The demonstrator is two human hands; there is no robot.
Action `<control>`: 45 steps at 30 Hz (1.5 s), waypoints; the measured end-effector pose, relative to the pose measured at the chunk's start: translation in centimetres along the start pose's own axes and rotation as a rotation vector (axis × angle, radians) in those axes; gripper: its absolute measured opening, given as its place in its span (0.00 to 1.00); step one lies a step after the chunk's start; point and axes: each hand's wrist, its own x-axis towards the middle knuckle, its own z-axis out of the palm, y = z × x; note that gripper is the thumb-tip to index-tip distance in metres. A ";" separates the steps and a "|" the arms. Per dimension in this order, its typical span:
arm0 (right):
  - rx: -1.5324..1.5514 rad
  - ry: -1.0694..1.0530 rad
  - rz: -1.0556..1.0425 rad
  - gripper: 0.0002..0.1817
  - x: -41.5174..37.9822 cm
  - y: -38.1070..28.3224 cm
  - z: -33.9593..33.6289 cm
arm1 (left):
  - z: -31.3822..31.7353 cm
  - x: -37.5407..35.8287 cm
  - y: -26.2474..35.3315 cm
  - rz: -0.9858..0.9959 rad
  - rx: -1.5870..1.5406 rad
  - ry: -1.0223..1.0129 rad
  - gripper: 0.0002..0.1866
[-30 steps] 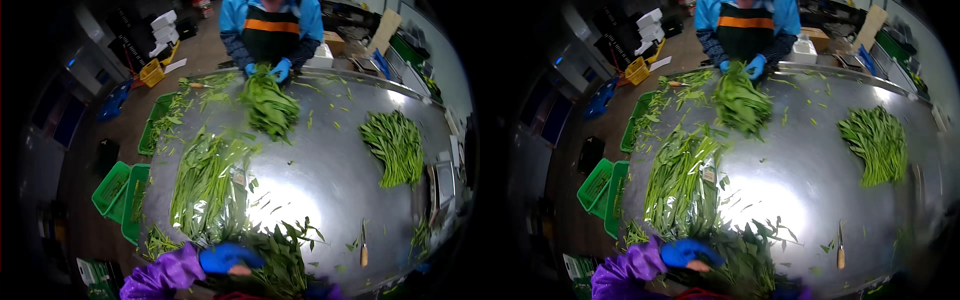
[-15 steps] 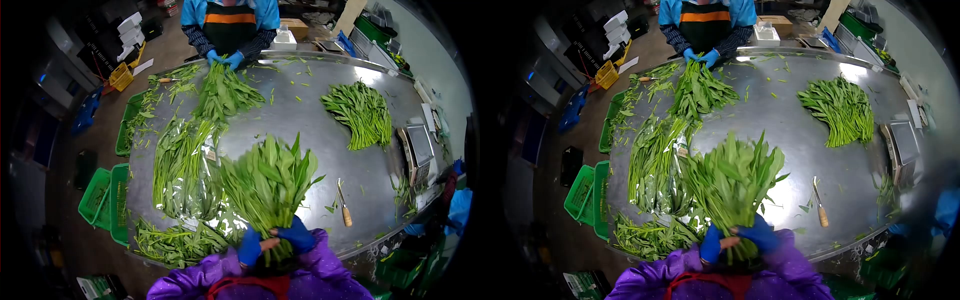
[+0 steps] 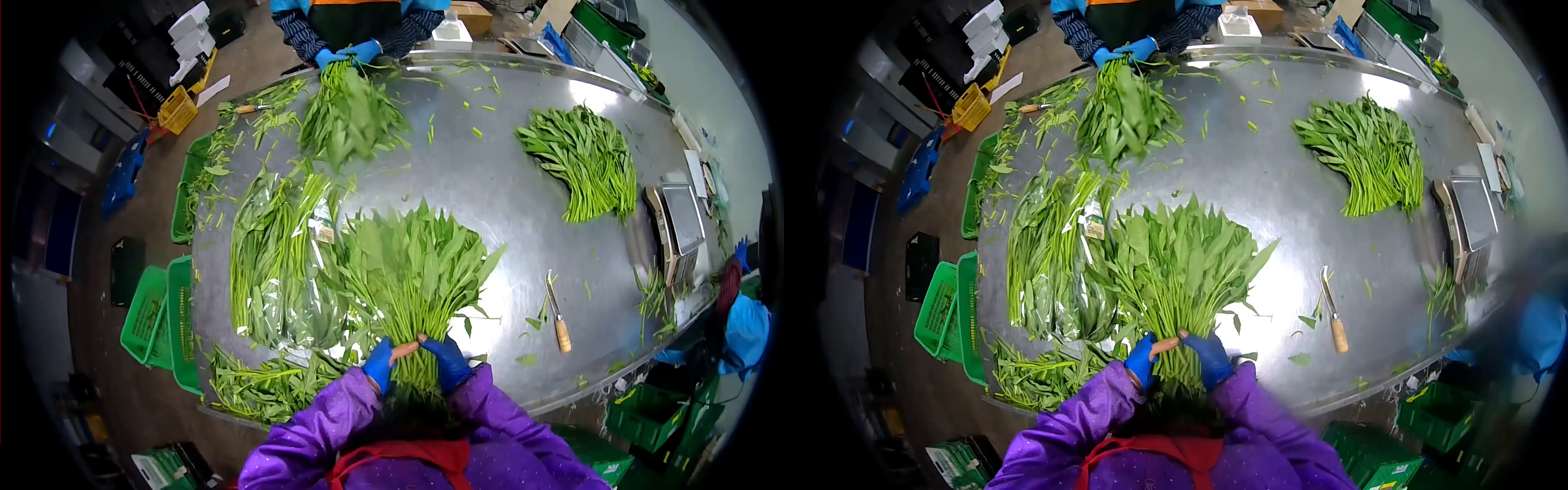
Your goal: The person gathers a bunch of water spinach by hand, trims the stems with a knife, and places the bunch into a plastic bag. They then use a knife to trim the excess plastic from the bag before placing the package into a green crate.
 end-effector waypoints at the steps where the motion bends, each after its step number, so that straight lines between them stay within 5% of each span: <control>1: -0.032 0.004 0.007 0.21 0.2 0.3 -0.3 | 0.0 0.0 0.0 -0.103 -0.029 0.027 0.15; 3: -0.101 0.009 0.019 0.22 0.9 0.8 -1.2 | 0.6 0.4 1.0 -0.303 -0.087 0.081 0.14; 6: -0.098 -0.054 0.018 0.20 0.6 0.5 -1.3 | 1.7 0.6 3.1 -0.314 -0.205 0.179 0.15; 9: 0.050 -0.012 0.079 0.20 0.1 0.1 -1.1 | 0.3 -0.4 1.1 -0.135 -0.020 0.176 0.17; 11: 0.355 -0.115 0.143 0.23 -0.5 0.0 -1.9 | -2.6 -1.0 -7.5 0.026 -0.042 0.167 0.19; 13: 0.523 -0.171 0.121 0.27 -1.2 0.0 -1.8 | -0.7 -1.5 -0.3 -0.365 -0.969 0.132 0.18; 15: 0.506 -0.155 0.088 0.27 -1.2 0.3 -1.8 | -1.5 -1.3 -3.0 -0.313 -0.858 0.090 0.18; 16: 0.497 -0.148 0.073 0.27 -1.2 0.1 -1.3 | -1.0 -1.8 -0.6 -0.429 -1.195 0.000 0.19; 17: 0.471 -0.101 0.079 0.25 -2.0 -0.3 -0.9 | -1.0 -2.0 -2.2 0.108 -0.420 0.035 0.21; 19: 0.242 0.002 0.025 0.24 -0.6 1.7 -2.2 | -0.3 -1.5 0.2 -0.082 0.012 0.075 0.22; 21: 0.030 0.060 -0.103 0.24 -0.2 1.6 -1.3 | 0.0 -0.7 1.0 -0.064 0.248 -0.046 0.23; 22: -0.019 0.044 -0.145 0.24 -0.2 1.6 -1.0 | -0.5 -0.6 0.6 0.337 0.520 -0.242 0.22; 25: -0.122 -0.018 -0.223 0.23 -0.2 0.7 -0.4 | 1.4 0.1 2.1 -0.388 -0.278 0.115 0.19; 27: -0.085 -0.026 -0.164 0.22 -0.6 0.1 -0.9 | 0.8 -1.1 0.4 0.097 -0.002 0.084 0.17; 29: -0.031 -0.018 -0.073 0.21 -1.1 -0.1 -1.8 | -1.4 -1.3 -4.1 0.195 0.167 0.070 0.18; 33: 0.319 0.047 0.193 0.20 -1.4 1.6 -3.1 | -2.6 0.2 -8.4 -0.273 -0.370 0.115 0.19; 36: 0.219 -0.107 0.139 0.21 -2.2 0.2 -1.6 | -0.5 -1.1 -1.9 -0.030 0.049 0.072 0.20; 37: -0.020 0.007 -0.040 0.20 -1.0 2.0 -2.0 | 0.1 -0.4 -2.2 -0.264 -0.055 0.235 0.20; 39: -0.105 -0.028 -0.061 0.20 -1.0 2.0 -1.8 | 0.2 0.2 -2.5 -0.176 0.184 0.244 0.19; 41: -0.084 -0.029 -0.096 0.19 -1.1 1.3 -0.9 | 0.7 0.1 -0.9 -0.101 0.085 0.132 0.24; 45: 0.006 -0.028 -0.100 0.19 -1.7 0.3 -0.4 | 1.0 -0.5 0.7 -0.173 -0.240 0.117 0.16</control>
